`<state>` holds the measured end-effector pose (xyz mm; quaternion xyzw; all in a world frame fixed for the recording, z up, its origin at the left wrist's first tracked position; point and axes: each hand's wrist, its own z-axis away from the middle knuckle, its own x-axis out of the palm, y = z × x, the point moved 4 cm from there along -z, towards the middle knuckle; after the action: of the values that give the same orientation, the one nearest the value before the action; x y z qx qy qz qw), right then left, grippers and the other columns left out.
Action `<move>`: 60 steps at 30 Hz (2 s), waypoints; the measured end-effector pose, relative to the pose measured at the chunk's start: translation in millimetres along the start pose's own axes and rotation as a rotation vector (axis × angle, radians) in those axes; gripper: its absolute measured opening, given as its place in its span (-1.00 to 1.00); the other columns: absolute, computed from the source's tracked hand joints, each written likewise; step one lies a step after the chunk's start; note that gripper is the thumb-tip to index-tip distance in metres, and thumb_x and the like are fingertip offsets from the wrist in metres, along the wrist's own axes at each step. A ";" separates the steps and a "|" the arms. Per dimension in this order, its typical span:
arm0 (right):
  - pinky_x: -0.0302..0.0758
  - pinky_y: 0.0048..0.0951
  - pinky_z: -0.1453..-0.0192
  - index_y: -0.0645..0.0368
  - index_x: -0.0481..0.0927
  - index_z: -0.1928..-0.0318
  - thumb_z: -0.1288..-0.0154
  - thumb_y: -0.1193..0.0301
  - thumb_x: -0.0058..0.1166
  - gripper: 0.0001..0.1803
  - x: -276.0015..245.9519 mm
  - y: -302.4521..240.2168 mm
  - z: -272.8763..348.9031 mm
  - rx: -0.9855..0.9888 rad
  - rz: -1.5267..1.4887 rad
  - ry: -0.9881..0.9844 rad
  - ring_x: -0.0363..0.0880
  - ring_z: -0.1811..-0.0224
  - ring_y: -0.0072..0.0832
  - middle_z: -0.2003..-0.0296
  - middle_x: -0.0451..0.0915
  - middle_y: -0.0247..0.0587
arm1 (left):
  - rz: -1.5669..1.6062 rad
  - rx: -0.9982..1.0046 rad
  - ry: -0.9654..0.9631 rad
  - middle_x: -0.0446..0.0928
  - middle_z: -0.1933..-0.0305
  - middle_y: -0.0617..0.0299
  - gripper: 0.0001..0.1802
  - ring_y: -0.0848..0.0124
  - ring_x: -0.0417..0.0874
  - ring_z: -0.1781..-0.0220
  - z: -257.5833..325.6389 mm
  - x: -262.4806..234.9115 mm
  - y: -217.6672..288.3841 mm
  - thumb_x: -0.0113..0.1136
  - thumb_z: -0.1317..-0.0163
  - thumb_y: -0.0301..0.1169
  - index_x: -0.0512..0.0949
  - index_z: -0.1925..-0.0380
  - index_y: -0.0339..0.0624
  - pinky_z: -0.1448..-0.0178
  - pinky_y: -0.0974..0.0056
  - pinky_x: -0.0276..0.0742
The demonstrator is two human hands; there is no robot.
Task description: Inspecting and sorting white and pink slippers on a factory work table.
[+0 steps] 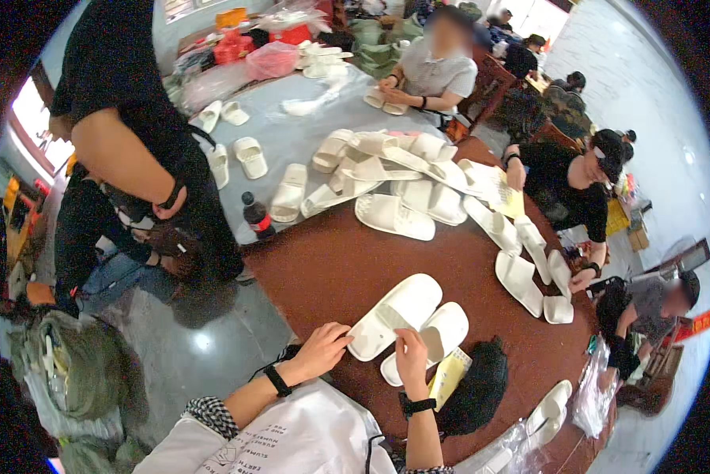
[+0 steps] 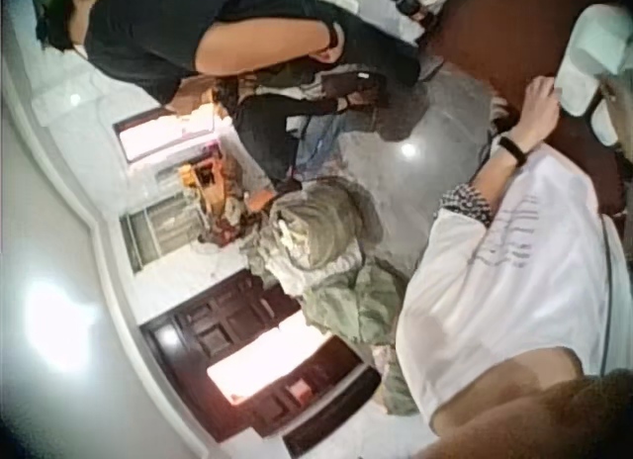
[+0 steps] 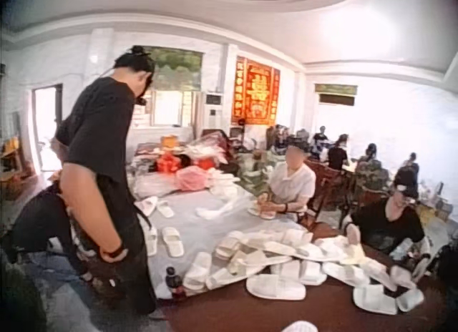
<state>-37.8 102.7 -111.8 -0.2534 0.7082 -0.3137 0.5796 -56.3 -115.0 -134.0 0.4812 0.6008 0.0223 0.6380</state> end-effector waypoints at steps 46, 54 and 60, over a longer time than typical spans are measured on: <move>0.52 -0.08 0.18 0.27 0.54 0.26 -0.32 0.43 -0.10 -0.82 36.7 15.4 -6.6 -0.335 0.590 -0.223 0.56 0.25 0.00 0.24 0.56 0.10 | -0.224 0.190 -0.161 0.40 -0.24 0.09 -0.41 0.20 0.38 -0.24 -28.3 66.7 11.0 0.17 -0.15 -0.23 0.40 -0.20 -0.18 -0.22 0.02 0.27; 0.49 -0.15 0.08 0.24 0.55 0.29 -0.33 0.39 -0.09 -0.80 41.2 26.1 -6.0 -0.287 0.730 -0.302 0.52 0.18 -0.09 0.28 0.56 -0.01 | -0.209 0.245 -0.063 0.45 -0.11 0.12 -0.41 0.21 0.43 -0.14 -28.2 65.4 14.2 0.19 -0.09 -0.25 0.43 -0.16 -0.18 -0.10 0.07 0.29; 0.51 -0.22 0.10 0.19 0.56 0.30 -0.30 0.39 -0.05 -0.84 47.7 39.7 -9.0 -0.379 0.842 -0.280 0.55 0.19 -0.18 0.29 0.57 -0.07 | -0.286 0.244 -0.054 0.45 -0.12 0.12 -0.47 0.21 0.41 -0.15 -32.7 67.7 11.0 0.13 -0.13 -0.25 0.45 -0.13 -0.19 -0.13 0.09 0.28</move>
<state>-56.0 96.4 -171.4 -0.0856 0.7090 0.1201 0.6896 -57.2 -48.8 -171.3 0.4652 0.6439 -0.1544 0.5875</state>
